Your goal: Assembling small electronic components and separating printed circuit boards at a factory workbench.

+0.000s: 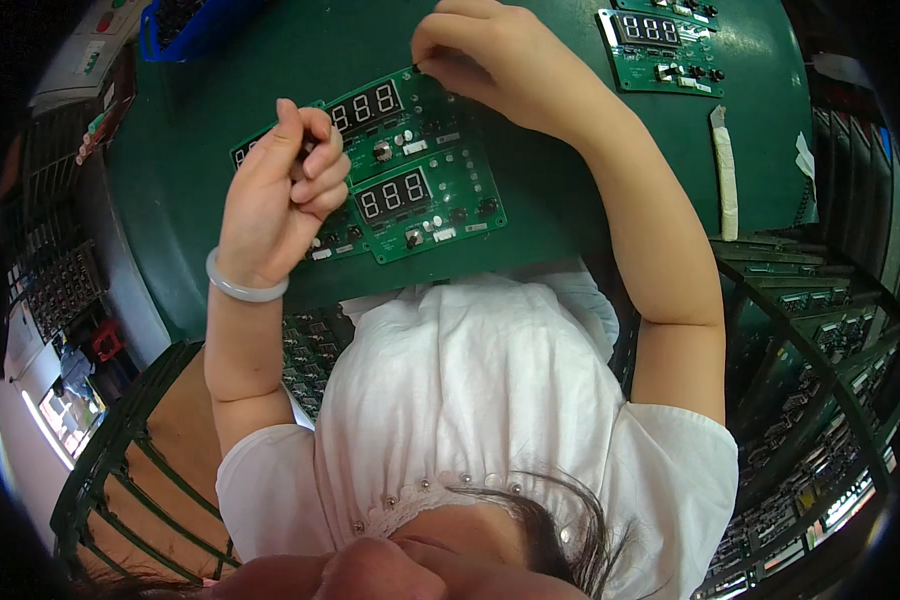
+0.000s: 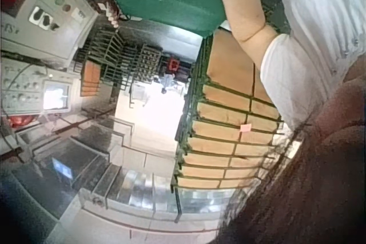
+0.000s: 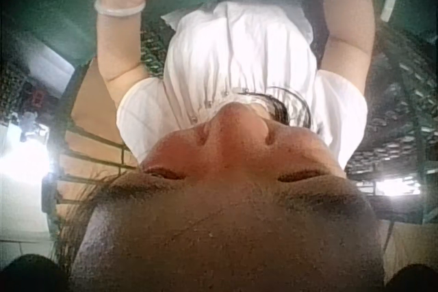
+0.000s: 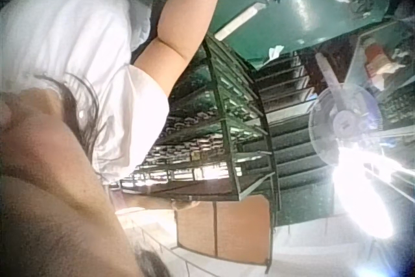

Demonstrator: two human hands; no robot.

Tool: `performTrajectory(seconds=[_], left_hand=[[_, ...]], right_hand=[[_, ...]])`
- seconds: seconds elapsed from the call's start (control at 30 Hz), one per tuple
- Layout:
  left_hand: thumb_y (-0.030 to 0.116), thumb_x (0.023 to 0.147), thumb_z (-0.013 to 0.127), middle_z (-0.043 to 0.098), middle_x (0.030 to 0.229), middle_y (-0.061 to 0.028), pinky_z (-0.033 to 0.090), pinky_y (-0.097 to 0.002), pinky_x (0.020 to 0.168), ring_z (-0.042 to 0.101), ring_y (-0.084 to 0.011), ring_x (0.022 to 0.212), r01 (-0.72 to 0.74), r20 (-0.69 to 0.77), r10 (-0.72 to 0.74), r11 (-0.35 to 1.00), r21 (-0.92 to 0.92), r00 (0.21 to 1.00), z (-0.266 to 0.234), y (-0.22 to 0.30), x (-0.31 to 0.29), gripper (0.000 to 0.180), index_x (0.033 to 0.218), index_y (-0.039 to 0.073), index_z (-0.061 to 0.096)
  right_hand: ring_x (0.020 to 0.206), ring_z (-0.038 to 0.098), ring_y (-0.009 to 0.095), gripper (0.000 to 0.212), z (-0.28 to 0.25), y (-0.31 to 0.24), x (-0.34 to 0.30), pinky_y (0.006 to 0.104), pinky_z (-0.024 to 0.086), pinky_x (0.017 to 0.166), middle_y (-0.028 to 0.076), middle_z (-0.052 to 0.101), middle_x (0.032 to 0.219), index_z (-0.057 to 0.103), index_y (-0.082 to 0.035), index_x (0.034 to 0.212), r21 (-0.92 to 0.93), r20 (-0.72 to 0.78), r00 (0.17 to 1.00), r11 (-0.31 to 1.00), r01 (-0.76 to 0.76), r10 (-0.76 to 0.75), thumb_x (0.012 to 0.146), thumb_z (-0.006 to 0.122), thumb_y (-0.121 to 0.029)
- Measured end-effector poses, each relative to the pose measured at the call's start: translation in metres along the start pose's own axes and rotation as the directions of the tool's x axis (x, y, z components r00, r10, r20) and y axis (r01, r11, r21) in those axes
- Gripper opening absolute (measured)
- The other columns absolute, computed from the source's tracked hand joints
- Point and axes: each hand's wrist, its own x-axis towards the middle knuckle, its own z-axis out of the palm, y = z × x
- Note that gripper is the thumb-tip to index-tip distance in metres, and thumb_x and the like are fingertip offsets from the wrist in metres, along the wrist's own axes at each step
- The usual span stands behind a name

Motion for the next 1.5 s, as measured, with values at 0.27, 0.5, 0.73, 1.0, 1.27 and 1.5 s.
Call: performTrajectory(seconds=[0.27, 0.5, 0.73, 1.0, 1.27, 1.5], left_hand=[[0.010, 0.098, 0.044, 0.053, 0.079, -0.0034, 0.031, -0.0198, 0.052, 0.037, -0.0053, 0.059, 0.089, -0.063, -0.086, 0.995, 0.048, 0.994, -0.006, 0.017, 0.009, 0.020, 0.107, -0.005, 0.055], [0.012, 0.096, 0.057, 0.055, 0.078, 0.0023, 0.029, -0.0174, 0.052, 0.036, -0.0012, 0.059, -0.065, -0.053, 0.111, 0.837, 0.543, 0.992, 0.003, 0.015, 0.020, 0.025, 0.114, -0.003, 0.064], [0.015, 0.093, 0.065, 0.067, 0.084, -0.0013, 0.036, -0.0165, 0.058, 0.045, -0.0015, 0.062, -0.086, -0.076, 0.192, 0.712, 0.697, 0.978, 0.002, 0.017, 0.029, 0.025, 0.111, 0.000, 0.070], [0.014, 0.085, 0.071, 0.072, 0.080, -0.0052, 0.049, -0.0222, 0.065, 0.062, -0.0077, 0.071, -0.250, 0.090, 0.388, 0.385, 0.888, 0.917, -0.002, 0.006, 0.043, 0.018, 0.095, -0.002, 0.072], [0.015, 0.078, 0.075, 0.063, 0.065, -0.0048, 0.046, -0.0254, 0.057, 0.056, -0.0114, 0.056, -0.240, 0.221, 0.388, -0.001, 0.971, 0.895, 0.011, 0.007, 0.045, 0.013, 0.084, 0.003, 0.074], [0.016, 0.076, 0.076, 0.069, 0.073, -0.0082, 0.049, -0.0278, 0.059, 0.063, -0.0177, 0.059, -0.331, 0.338, 0.416, -0.090, 0.939, 0.844, 0.006, 0.001, 0.054, 0.013, 0.084, 0.005, 0.076]], right_hand=[[0.087, 0.054, 0.031, 0.010, 0.012, 0.002, 0.009, 0.0376, 0.046, 0.077, 0.011, 0.055, 0.087, 0.057, -0.003, 0.089, 0.153, 0.039, 0.999, 0.987, -0.041, 0.035, 0.082, 0.064, -0.003], [0.087, 0.054, 0.030, 0.010, 0.033, 0.021, 0.005, 0.0380, 0.045, 0.080, 0.010, 0.055, 0.088, 0.059, -0.003, 0.089, 0.071, -0.143, 0.977, 0.983, 0.167, -0.156, 0.083, 0.065, -0.008], [0.087, 0.055, 0.028, 0.009, 0.015, -0.005, 0.011, 0.0363, 0.046, 0.081, 0.010, 0.057, 0.087, 0.062, -0.003, 0.083, -0.053, 0.098, 0.995, 0.998, -0.022, 0.028, 0.083, 0.063, -0.012], [0.088, 0.060, 0.031, 0.007, 0.007, -0.006, 0.007, 0.0385, 0.050, 0.076, 0.012, 0.063, 0.085, 0.067, -0.003, 0.086, 0.217, 0.013, 0.977, 0.953, -0.211, 0.213, 0.080, 0.068, -0.007], [0.086, 0.060, 0.031, 0.006, 0.007, 0.001, 0.003, 0.0375, 0.050, 0.075, 0.010, 0.064, 0.084, 0.067, -0.004, 0.083, 0.218, -0.020, 0.974, 0.951, -0.218, 0.227, 0.078, 0.069, -0.005], [0.084, 0.060, 0.032, 0.007, 0.010, -0.002, 0.007, 0.0379, 0.050, 0.074, 0.013, 0.063, 0.082, 0.067, -0.001, 0.082, 0.287, 0.017, 0.969, 0.927, -0.241, 0.247, 0.076, 0.069, -0.004]])
